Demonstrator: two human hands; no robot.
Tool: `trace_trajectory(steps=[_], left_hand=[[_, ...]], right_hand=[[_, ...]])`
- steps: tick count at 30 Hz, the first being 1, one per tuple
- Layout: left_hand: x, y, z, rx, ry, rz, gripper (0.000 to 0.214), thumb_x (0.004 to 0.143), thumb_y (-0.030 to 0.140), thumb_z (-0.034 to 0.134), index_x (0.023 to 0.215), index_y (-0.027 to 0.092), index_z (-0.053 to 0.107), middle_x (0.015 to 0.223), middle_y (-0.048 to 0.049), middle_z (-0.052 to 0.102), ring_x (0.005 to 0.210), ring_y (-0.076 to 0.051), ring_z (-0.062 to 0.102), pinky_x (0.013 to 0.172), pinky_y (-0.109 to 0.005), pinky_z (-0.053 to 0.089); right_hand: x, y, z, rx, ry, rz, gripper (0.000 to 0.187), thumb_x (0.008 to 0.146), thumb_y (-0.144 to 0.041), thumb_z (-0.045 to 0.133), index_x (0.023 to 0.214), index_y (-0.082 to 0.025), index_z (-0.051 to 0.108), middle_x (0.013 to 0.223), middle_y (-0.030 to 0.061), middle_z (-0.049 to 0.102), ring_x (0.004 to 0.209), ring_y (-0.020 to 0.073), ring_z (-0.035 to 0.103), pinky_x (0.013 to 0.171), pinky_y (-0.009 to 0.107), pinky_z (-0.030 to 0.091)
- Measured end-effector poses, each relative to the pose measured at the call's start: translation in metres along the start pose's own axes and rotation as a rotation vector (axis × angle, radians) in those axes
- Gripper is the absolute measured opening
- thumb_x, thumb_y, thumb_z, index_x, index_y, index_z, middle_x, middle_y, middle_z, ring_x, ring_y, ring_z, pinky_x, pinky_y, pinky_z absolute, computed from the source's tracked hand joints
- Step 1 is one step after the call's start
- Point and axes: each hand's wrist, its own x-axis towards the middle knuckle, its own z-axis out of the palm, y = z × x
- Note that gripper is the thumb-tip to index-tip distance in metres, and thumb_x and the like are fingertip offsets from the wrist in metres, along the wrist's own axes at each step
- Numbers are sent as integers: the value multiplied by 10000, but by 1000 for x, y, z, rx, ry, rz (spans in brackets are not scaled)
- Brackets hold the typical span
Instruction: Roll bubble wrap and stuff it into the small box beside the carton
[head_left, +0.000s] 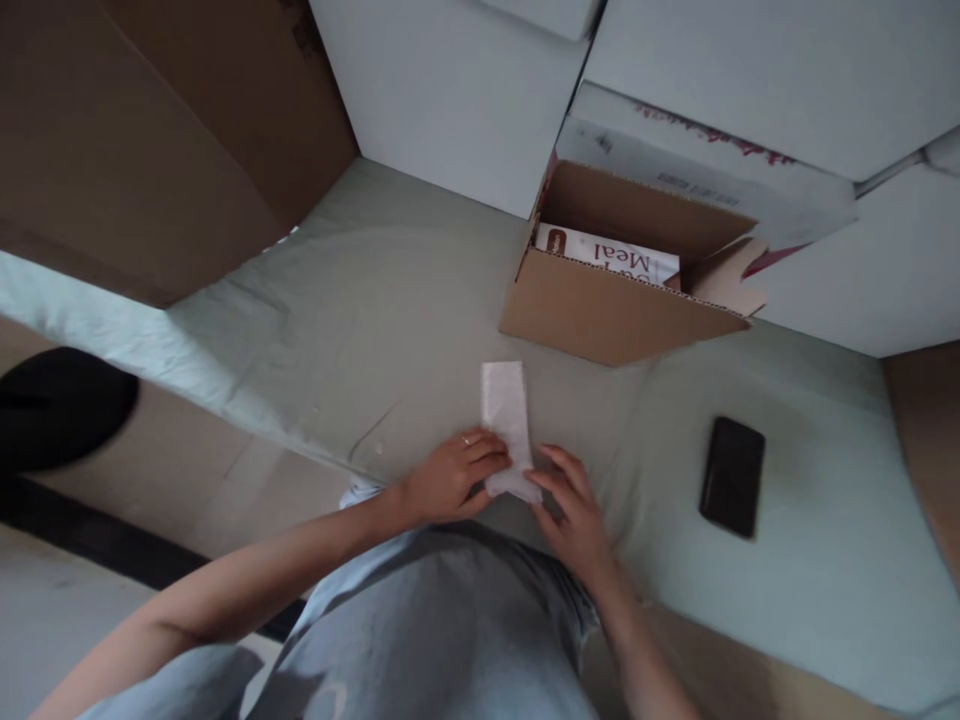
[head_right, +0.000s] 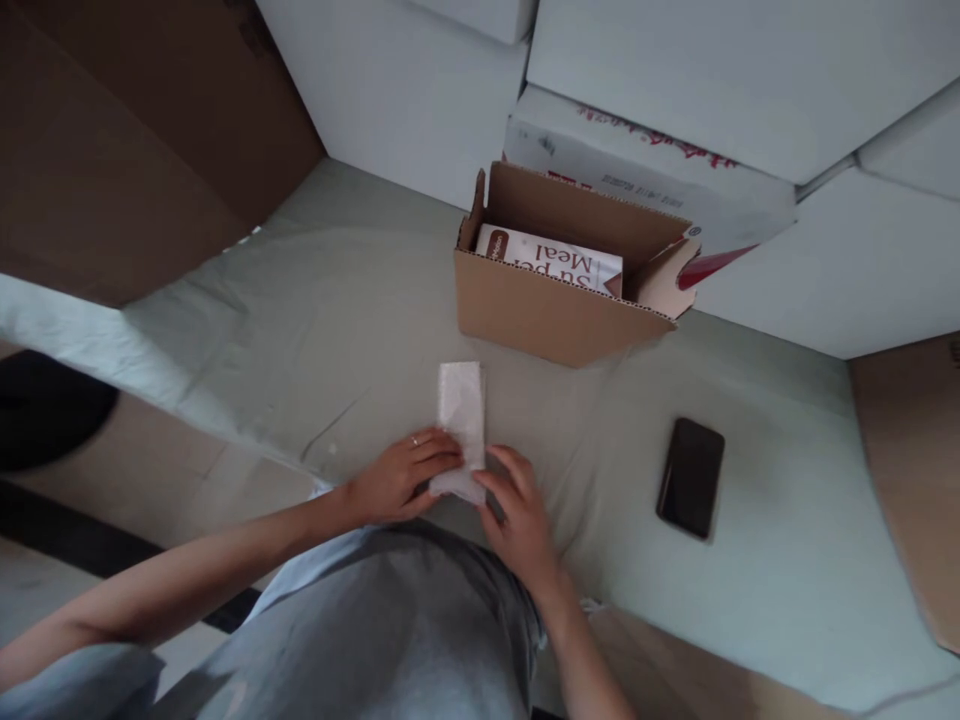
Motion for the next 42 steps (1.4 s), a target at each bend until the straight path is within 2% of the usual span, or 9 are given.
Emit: trace_trajectory(steps=[4,9,16,23,26,30,34,38,42], left_hand=[[3,3,-2,-52,3,-59,307,903,312,433,1113,145,582,1087,-117,633,1080,-220,552,1004,-408,411],[7,3,-2,-100,116,-243,418,901,294,450,1292,149,434,1108,-126,635,985,-213,601,880,-378,492],[19,-2,2,-189,218,-336,358,882,206,443,1236,166,474,1074,-101,609,977,-191,598,858,-330,501],[30,-6,1,-187,216,-434,367,773,58,442,1104,156,565,1083,-87,616,970,-179,605,885,-338,497],[32,-7,1,-178,209,-475,373,755,59,455,1095,162,571,1052,-73,635,918,-174,622,851,-331,509],[35,-9,2,-162,200,-498,351,762,75,459,1073,182,581,1036,-58,645,872,-167,629,812,-324,519],[37,-12,-5,-175,179,-428,331,791,87,451,1086,166,581,1034,-68,640,909,-167,619,831,-320,516],[38,-20,-20,36,174,-244,337,847,99,420,1139,135,585,1196,-124,580,1171,-228,499,997,-406,419],[43,-34,-26,171,-63,-66,413,845,81,419,1233,163,530,1375,-95,486,1374,-254,276,1118,-506,218]], right_hand=[[14,2,9,67,14,69,223,886,-209,489,1085,-266,574,989,47,655,978,190,594,873,391,492],[28,3,16,42,98,278,249,883,-311,496,1104,-230,577,990,75,674,905,199,629,810,376,514],[40,6,21,32,81,302,354,879,-357,505,1206,-219,514,853,56,663,798,193,636,745,364,528],[35,4,12,-192,217,-27,377,864,-285,544,1235,-242,492,1150,105,579,1111,239,529,928,458,461],[30,2,9,-305,72,-176,444,837,-265,574,1269,-262,469,1332,99,491,1286,273,392,1008,495,400],[33,6,16,-405,-129,-163,482,854,-191,472,1331,-247,428,1386,76,469,1365,269,286,1053,539,339],[43,9,18,-390,-148,-149,503,795,-106,449,1286,-207,486,1287,88,550,1317,265,356,1069,537,327],[48,6,10,-396,-155,-170,446,762,-91,473,1188,-192,553,1167,77,617,1235,267,426,1076,526,323],[40,5,8,-408,-153,-180,464,763,-91,468,1214,-184,531,1221,86,588,1237,270,414,1043,521,364]])
